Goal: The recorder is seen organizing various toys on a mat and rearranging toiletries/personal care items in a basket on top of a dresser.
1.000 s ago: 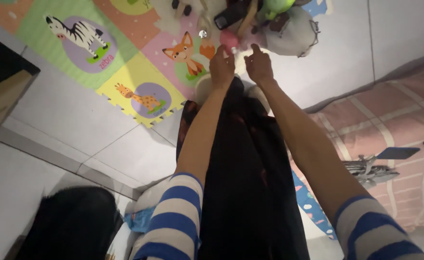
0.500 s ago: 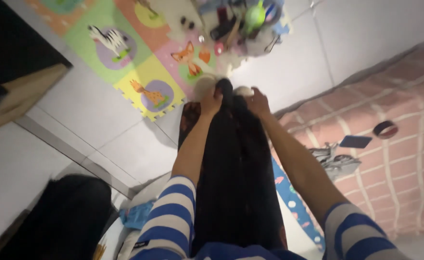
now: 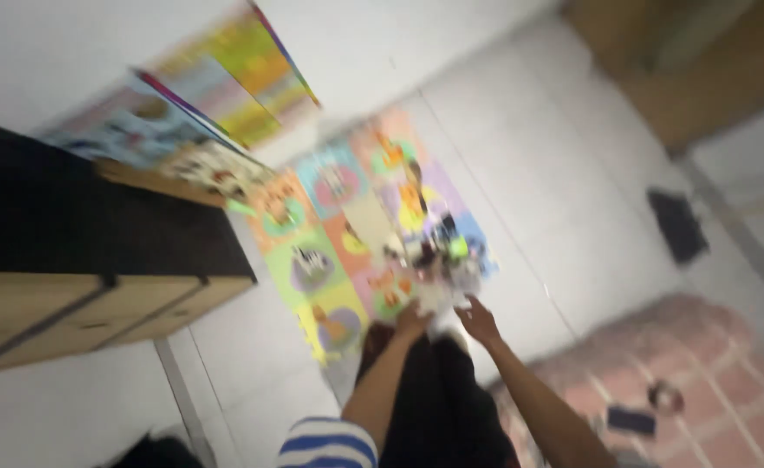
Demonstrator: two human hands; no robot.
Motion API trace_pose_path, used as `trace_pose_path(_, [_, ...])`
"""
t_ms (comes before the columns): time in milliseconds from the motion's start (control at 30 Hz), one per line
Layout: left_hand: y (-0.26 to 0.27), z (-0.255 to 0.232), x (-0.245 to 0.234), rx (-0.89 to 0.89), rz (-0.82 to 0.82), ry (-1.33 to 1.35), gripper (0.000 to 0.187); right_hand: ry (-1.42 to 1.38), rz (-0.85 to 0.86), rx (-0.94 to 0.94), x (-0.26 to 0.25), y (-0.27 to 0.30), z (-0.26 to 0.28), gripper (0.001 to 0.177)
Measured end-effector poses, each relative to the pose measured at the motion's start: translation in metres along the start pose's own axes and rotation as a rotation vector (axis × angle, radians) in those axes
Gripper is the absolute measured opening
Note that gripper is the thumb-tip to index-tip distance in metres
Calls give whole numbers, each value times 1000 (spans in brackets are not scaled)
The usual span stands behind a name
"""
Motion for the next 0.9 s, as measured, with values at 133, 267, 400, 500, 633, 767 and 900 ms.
trace_pose_path(133, [43,-41,-80,-49,78,184,93,-29,45,-11,-21,0,70,61])
trace_pose_path(267, [63,-34,-136,60,-85,332,70,-165,74,-13,-24,9,159,69])
trace_pose_path(400, [76,26,-155,40,-129,1108,33,-324,170,-116,-14,58,250,66])
trace_pose_path(500, [99,81,-205,38,-299,1085,31,-311,277,51,1,102,353,69])
trace_pose_path(633, [141,172,-263,-324,-483,846,44,-244,354,-45,59,76,365,75])
trace_pose_path(767, [200,247,-283,-472,-698,1184,58,-297,463,-240,96,83,418,77])
trace_pose_path(900, [250,316,-277,-622,-815,1363,67,-383,567,-235,126,108,473,77])
Point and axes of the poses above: each hand's wrist, its own y-axis away from the middle knuckle, its own x-axis out of the palm, z = x × y, the point moved 6 cm from there along -y, towards the middle knuckle, and after that the axes turned 11 degrees about -y, right-handed, at the moved point
